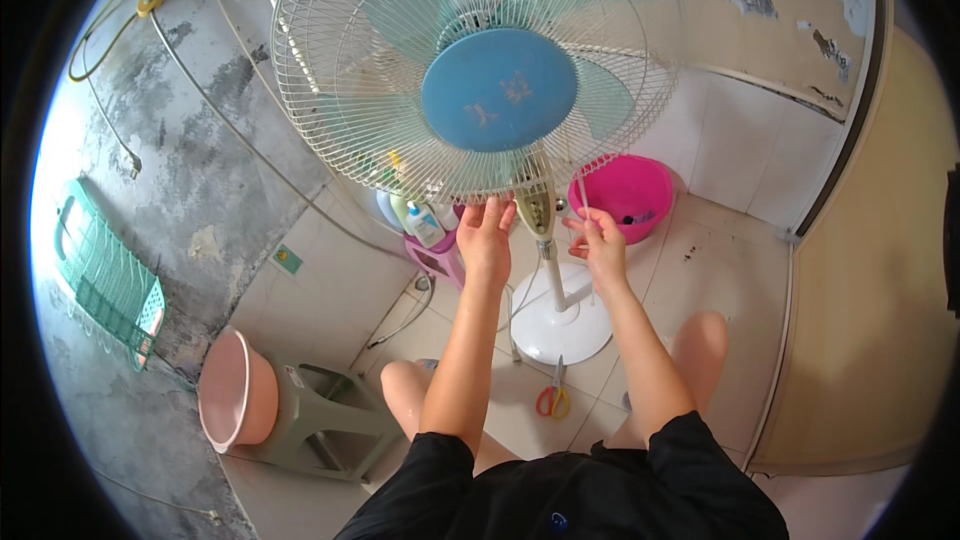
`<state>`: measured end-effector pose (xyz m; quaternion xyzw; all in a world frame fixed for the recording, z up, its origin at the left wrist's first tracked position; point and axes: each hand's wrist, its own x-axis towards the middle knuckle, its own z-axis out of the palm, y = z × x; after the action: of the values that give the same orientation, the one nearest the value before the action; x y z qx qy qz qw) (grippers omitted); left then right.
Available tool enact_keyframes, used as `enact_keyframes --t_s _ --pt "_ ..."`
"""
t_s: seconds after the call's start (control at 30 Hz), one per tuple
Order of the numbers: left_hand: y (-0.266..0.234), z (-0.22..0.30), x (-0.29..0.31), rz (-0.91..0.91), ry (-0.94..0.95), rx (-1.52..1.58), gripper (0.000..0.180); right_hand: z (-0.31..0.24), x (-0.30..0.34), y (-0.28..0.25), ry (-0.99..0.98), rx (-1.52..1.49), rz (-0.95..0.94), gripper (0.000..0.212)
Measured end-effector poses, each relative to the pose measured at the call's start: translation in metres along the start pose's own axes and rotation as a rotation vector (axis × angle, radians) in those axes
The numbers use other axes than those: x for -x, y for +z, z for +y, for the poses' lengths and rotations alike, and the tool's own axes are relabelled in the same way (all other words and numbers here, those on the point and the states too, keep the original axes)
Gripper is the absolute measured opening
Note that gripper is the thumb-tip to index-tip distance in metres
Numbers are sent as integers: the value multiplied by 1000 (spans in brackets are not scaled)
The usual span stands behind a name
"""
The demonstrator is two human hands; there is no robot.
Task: The person sits on the floor and uses cable ties and scissors to secure the wire mesh cage of a floor fan.
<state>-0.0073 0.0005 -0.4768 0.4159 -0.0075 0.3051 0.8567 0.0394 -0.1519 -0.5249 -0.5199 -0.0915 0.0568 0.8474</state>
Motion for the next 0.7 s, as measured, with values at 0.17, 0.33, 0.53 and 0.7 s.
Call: enact_keyframes --t_s 0.17,0.33,0.53,0.7 --pt "4 1 0 -8 -10 14 18 27 -9 -8 -70 231 23 22" --pt "-3 2 0 -7 -20 6 20 14 12 -14 -151 433 -52 17" --pt "1 -2 1 -5 -14 25 26 -14 50 -15 -252 428 -141 16" --pt "3 0 3 1 -11 45 27 -32 59 7 -383 326 -129 16"
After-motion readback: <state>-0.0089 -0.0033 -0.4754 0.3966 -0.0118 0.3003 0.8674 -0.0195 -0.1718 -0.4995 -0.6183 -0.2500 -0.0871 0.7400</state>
